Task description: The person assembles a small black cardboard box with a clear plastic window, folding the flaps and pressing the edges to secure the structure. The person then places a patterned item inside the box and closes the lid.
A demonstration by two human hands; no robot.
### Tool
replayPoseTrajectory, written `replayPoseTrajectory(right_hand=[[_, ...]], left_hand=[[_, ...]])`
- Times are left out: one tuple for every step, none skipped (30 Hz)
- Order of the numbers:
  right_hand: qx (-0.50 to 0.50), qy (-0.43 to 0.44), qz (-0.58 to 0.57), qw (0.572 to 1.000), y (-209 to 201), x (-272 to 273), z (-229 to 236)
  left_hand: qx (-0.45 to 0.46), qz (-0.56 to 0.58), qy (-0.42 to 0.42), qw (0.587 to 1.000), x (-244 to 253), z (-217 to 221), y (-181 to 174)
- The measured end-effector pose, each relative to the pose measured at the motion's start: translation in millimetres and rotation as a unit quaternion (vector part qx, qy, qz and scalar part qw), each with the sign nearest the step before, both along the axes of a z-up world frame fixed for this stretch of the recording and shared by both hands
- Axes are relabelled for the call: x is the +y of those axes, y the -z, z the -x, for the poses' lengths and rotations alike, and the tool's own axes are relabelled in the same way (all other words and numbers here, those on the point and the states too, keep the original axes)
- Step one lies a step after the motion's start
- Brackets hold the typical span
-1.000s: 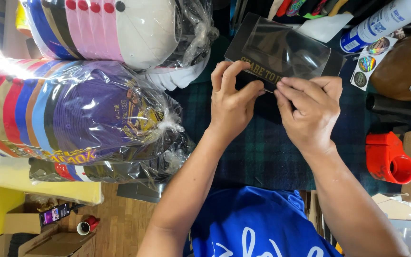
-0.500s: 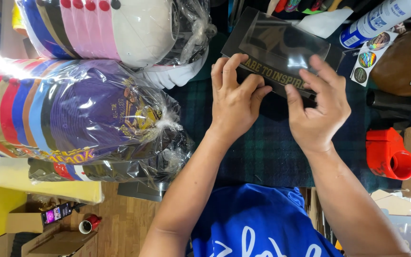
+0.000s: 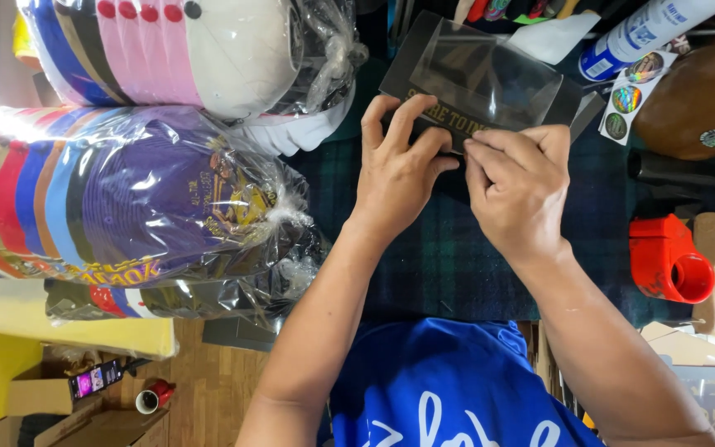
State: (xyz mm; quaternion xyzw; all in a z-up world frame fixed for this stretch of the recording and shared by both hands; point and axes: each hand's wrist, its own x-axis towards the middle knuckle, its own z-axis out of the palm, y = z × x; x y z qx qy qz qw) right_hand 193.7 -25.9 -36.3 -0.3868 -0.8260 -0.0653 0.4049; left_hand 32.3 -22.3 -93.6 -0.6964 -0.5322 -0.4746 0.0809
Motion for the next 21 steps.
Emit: replayPoseTrajectory(right_hand=[[0.000, -0.002, 0.002, 1.000, 3.2, 0.9, -1.2], [0.019, -0.005, 0.011, 1.000, 5.6, 3.7, -2.8], [0.039, -0.008, 0.021, 0.999, 8.0, 6.7, -4.6], [0.037, -0.008, 0.020, 0.999, 7.2, 6.2, -6.5], [0.045, -0.007, 0.035, 0.998, 6.8, 5.9, -8.6], [0.053, -0.004, 0.053, 0.997, 7.0, 3.9, -11.1], [0.052, -0.002, 0.055, 0.997, 5.1, 2.5, -9.8], [0.068, -0.011, 0.049, 0.996, 2.8, 2.1, -8.3], [0.084, -0.020, 0.043, 0.995, 0.3, 1.7, -7.2], [0.084, -0.017, 0.043, 0.995, 2.7, 2.6, -8.8], [0.090, -0.019, 0.034, 0.995, 4.9, 3.4, -10.5], [0.096, -0.022, 0.025, 0.995, 7.1, 4.5, -11.4], [0.097, -0.019, 0.024, 0.995, 4.8, 0.8, -10.5], [0.087, -0.009, 0.002, 0.996, 2.4, -2.1, -9.1], [0.076, 0.002, -0.020, 0.997, -0.1, -4.7, -8.2], [0.077, 0.008, -0.023, 0.997, 6.0, -11.1, -12.8], [0.122, 0.062, 0.005, 0.991, 12.3, -17.2, -17.7], [0.166, 0.115, 0.034, 0.979, 19.1, -24.2, -22.6], [0.167, 0.121, 0.032, 0.978, 33.6, -21.2, -31.4], [0.292, 0.101, 0.138, 0.941, 48.8, -19.6, -39.3], [0.408, 0.075, 0.240, 0.878, 64.2, -18.2, -47.2]], left_hand=[[0.000, 0.002, -0.002, 1.000, -2.0, 0.0, -0.6], [-0.009, 0.001, 0.001, 1.000, -1.4, -0.5, -2.2], [-0.018, 0.001, 0.004, 1.000, -0.6, -1.1, -3.8], [-0.019, 0.000, 0.004, 1.000, -1.2, -3.5, -5.3], [-0.033, -0.006, -0.002, 0.999, -1.5, -6.1, -6.5], [-0.048, -0.008, -0.007, 0.999, -3.4, -9.1, -7.1], [-0.049, -0.007, -0.006, 0.999, -3.5, -8.8, -4.6], [-0.066, 0.006, 0.008, 0.998, -2.2, -8.2, -2.8], [-0.083, 0.019, 0.021, 0.996, -0.9, -8.0, -1.3], [-0.083, 0.018, 0.025, 0.996, -0.1, -6.4, -1.8], [-0.074, 0.026, 0.019, 0.997, 0.6, -4.8, -2.6], [-0.064, 0.033, 0.013, 0.997, 1.5, -2.5, -3.6], [-0.063, 0.032, 0.016, 0.997, -2.9, -2.1, -19.1], [-0.078, 0.038, 0.022, 0.996, -6.2, -1.4, -35.1], [-0.093, 0.043, 0.029, 0.994, -9.4, -1.2, -51.1], [-0.092, 0.041, 0.035, 0.994, -6.6, 2.1, -46.6], [-0.082, 0.050, 0.047, 0.994, -3.2, 4.9, -42.0], [-0.072, 0.060, 0.059, 0.994, -0.5, 7.4, -37.0], [-0.070, 0.059, 0.066, 0.994, 1.7, 5.5, -35.7], [-0.081, 0.062, 0.066, 0.993, 2.4, 4.5, -34.2], [-0.091, 0.064, 0.067, 0.992, 3.0, 3.5, -32.5]])
